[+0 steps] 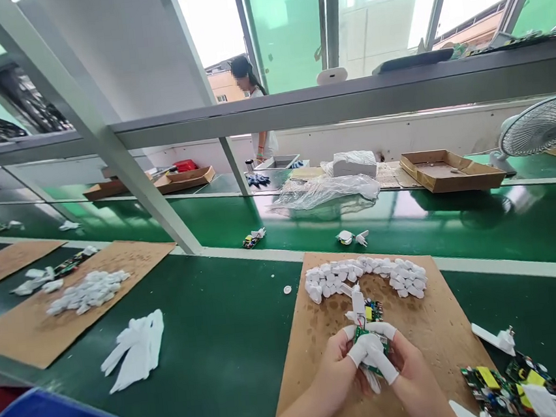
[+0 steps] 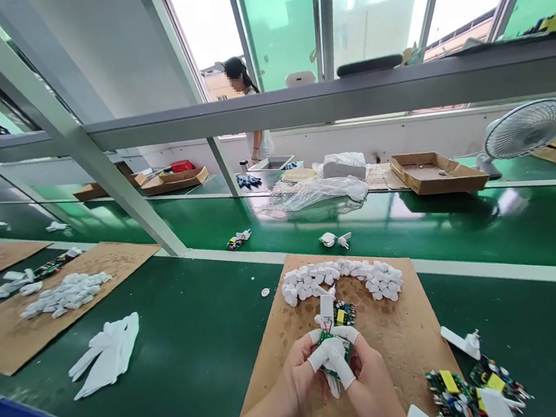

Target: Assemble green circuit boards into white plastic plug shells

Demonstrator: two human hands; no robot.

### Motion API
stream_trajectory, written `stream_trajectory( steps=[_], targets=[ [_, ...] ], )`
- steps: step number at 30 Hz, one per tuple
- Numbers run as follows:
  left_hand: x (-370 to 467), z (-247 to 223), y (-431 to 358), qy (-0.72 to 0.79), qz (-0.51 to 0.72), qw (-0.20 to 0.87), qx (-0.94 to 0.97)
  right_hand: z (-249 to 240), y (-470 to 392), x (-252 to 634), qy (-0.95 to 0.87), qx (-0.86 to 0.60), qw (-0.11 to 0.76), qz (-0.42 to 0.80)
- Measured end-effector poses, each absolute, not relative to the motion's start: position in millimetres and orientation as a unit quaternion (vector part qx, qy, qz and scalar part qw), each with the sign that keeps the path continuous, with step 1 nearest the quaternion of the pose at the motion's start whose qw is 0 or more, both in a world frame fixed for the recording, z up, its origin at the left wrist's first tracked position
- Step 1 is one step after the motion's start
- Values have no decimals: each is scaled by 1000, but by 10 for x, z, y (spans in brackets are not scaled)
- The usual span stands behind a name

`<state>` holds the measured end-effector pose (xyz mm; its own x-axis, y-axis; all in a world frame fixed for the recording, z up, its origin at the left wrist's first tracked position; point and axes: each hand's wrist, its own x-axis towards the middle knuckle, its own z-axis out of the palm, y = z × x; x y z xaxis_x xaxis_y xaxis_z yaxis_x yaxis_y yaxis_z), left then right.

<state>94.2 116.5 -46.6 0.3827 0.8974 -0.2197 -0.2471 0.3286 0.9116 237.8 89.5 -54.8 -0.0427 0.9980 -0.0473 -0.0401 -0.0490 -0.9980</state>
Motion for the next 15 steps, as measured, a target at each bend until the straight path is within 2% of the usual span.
stream_trajectory(
  steps=[3, 8, 15],
  targets=[
    [936, -506, 1153, 373, 390, 740, 401, -480, 899, 2417, -506, -489, 484, 519],
    [919, -565, 1135, 347, 391, 759, 389, -339, 883, 2428, -498, -469, 462, 564],
    [983, -685, 1123, 312, 403, 770, 383, -330, 787, 2287, -450, -512, 520, 515]
  ],
)
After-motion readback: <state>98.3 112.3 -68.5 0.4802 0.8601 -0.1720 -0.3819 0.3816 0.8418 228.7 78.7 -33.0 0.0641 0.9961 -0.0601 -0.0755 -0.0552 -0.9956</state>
